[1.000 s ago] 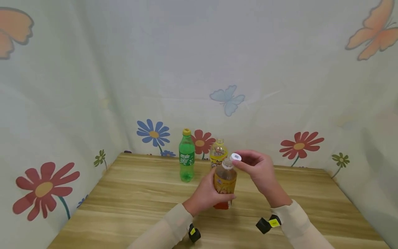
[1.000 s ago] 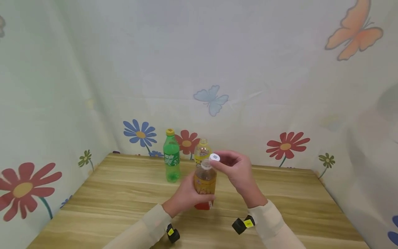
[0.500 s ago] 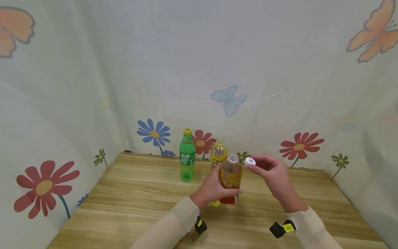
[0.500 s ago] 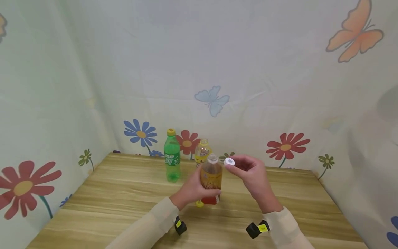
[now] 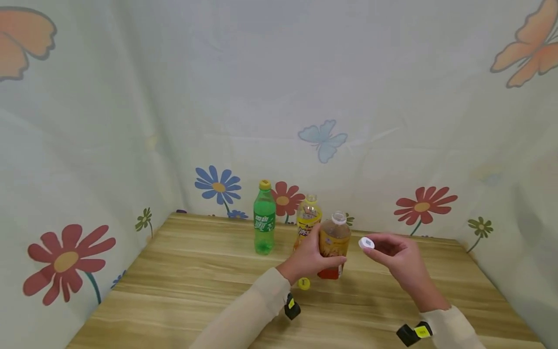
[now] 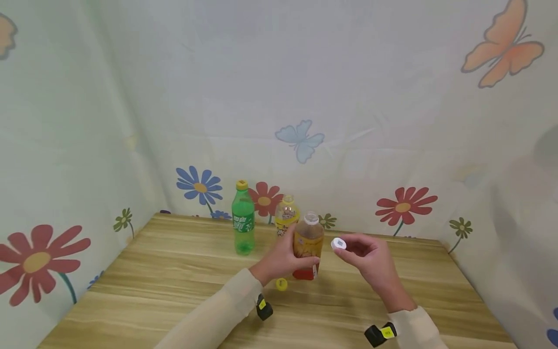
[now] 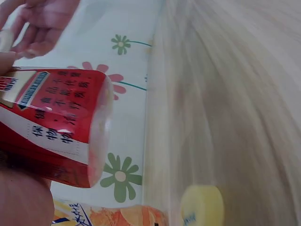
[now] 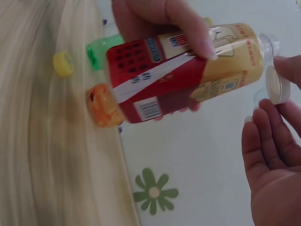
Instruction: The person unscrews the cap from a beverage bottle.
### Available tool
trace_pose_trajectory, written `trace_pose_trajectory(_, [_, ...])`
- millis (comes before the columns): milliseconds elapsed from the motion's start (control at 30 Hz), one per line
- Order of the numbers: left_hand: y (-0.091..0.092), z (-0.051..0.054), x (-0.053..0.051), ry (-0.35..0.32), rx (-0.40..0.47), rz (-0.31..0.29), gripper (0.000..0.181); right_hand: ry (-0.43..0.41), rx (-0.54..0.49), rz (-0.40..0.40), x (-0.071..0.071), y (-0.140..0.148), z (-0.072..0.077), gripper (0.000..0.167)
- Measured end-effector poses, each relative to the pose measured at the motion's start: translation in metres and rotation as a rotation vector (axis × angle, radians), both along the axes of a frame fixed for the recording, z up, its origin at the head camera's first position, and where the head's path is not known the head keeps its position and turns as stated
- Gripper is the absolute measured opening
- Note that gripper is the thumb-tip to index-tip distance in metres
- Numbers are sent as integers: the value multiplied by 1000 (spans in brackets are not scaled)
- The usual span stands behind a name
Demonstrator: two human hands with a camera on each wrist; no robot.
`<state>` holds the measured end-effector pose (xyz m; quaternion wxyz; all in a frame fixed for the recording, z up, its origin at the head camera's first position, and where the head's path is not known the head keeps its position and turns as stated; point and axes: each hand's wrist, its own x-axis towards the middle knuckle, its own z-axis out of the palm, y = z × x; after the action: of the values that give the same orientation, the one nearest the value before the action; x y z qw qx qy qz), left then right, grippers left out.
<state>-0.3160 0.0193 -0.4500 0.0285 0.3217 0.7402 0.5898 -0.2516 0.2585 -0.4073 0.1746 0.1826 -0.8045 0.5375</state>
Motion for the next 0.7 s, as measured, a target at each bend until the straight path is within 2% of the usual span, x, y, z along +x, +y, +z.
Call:
trace_pose_trajectory(100, [5,3,-1,-13,-16,23,78,-8,9,-3,0,7,-8,28])
trace_pose_trajectory(233, [12,4,-6,5,-37,46,77,-31,27,-2,0,16,-16,30])
trace_pose_trajectory(467, [24,1,-16,28,-68,81,80,-75,69,69,-6,27,-34,30])
trace_pose_trajectory(700, [33,5,-18,22,-109,121,82,-118,98,98,-11,29,-55,27])
